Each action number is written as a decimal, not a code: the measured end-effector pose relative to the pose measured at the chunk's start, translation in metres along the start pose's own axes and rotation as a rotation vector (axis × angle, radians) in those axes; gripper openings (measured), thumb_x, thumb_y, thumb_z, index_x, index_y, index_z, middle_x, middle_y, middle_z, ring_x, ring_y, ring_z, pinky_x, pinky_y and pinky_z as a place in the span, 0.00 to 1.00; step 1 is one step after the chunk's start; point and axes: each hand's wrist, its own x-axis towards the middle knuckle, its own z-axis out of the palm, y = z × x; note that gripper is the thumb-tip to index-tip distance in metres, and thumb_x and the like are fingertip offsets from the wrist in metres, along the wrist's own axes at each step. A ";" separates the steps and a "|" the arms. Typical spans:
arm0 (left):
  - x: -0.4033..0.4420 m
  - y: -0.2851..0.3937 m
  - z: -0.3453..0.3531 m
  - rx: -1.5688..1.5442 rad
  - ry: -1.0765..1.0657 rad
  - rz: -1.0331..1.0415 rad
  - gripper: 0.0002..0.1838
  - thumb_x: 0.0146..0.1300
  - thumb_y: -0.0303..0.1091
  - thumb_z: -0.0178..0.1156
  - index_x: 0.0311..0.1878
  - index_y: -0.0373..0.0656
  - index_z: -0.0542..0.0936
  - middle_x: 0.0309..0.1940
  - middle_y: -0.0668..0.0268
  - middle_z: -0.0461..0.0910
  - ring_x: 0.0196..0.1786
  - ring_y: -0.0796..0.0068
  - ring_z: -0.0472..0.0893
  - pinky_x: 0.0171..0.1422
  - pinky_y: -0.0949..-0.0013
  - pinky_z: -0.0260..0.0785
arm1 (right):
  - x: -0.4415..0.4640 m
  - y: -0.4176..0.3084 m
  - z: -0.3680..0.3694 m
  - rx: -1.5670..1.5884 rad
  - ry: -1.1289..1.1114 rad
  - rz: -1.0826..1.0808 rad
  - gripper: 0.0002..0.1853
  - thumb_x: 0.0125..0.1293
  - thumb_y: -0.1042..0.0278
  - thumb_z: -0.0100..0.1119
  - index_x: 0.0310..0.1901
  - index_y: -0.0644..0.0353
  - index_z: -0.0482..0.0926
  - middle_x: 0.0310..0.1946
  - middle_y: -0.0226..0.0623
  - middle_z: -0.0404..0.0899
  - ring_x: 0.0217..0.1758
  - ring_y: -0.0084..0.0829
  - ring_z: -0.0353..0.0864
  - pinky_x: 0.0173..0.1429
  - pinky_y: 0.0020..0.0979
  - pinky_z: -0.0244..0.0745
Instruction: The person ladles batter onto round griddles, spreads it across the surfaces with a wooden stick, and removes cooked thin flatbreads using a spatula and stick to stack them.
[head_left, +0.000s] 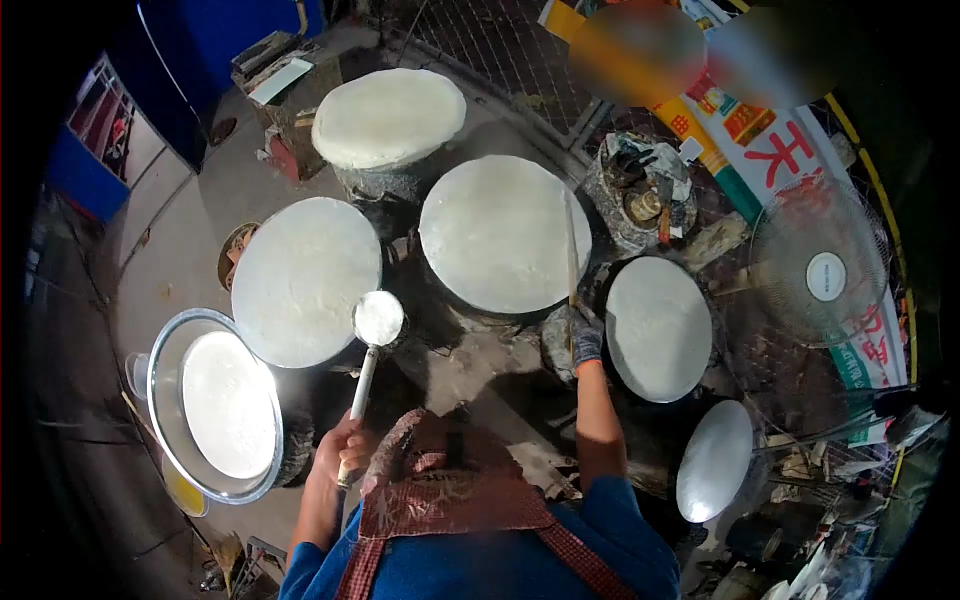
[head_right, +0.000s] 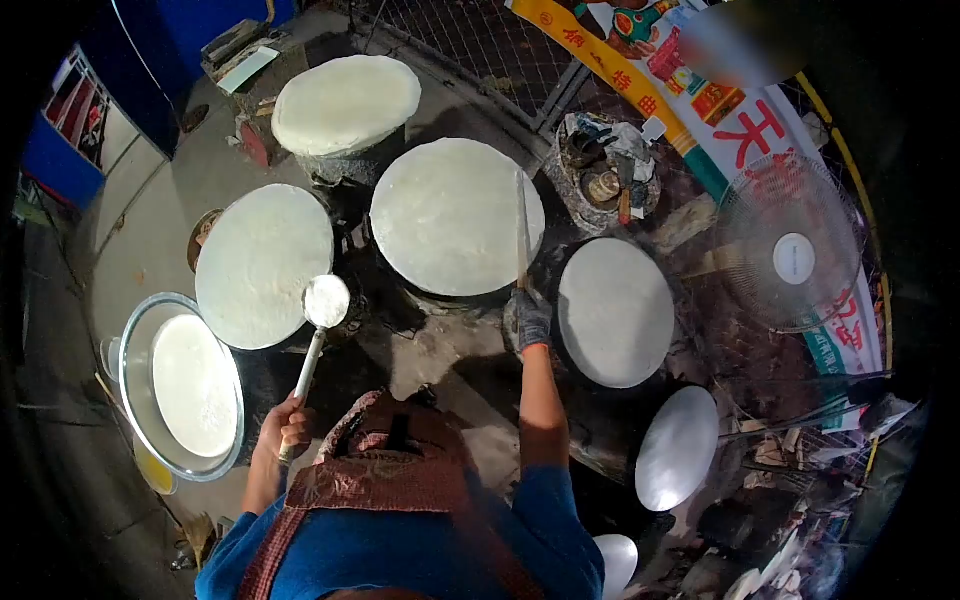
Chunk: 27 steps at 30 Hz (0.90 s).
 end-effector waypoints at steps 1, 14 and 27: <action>0.000 -0.001 0.000 -0.016 -0.006 -0.008 0.10 0.63 0.34 0.42 0.45 0.62 0.68 0.15 0.72 0.60 0.09 0.87 0.56 0.07 0.83 0.47 | -0.008 -0.013 0.009 -0.193 0.073 -0.064 0.18 0.57 0.64 0.54 0.48 0.62 0.72 0.38 0.40 0.77 0.38 0.35 0.75 0.42 0.31 0.69; 0.009 -0.003 -0.015 -0.060 -0.089 -0.046 0.11 0.62 0.35 0.43 0.48 0.60 0.68 0.15 0.71 0.61 0.11 0.84 0.59 0.10 0.81 0.52 | -0.038 -0.016 -0.011 -0.877 0.131 -0.288 0.21 0.54 0.54 0.54 0.46 0.59 0.73 0.38 0.52 0.74 0.41 0.48 0.72 0.44 0.38 0.67; 0.007 -0.005 -0.007 0.000 -0.051 -0.015 0.13 0.61 0.32 0.43 0.47 0.60 0.67 0.15 0.71 0.61 0.09 0.85 0.56 0.09 0.80 0.48 | -0.080 -0.039 0.007 -1.144 0.243 -0.502 0.24 0.55 0.46 0.47 0.48 0.52 0.73 0.40 0.48 0.75 0.42 0.50 0.73 0.46 0.40 0.68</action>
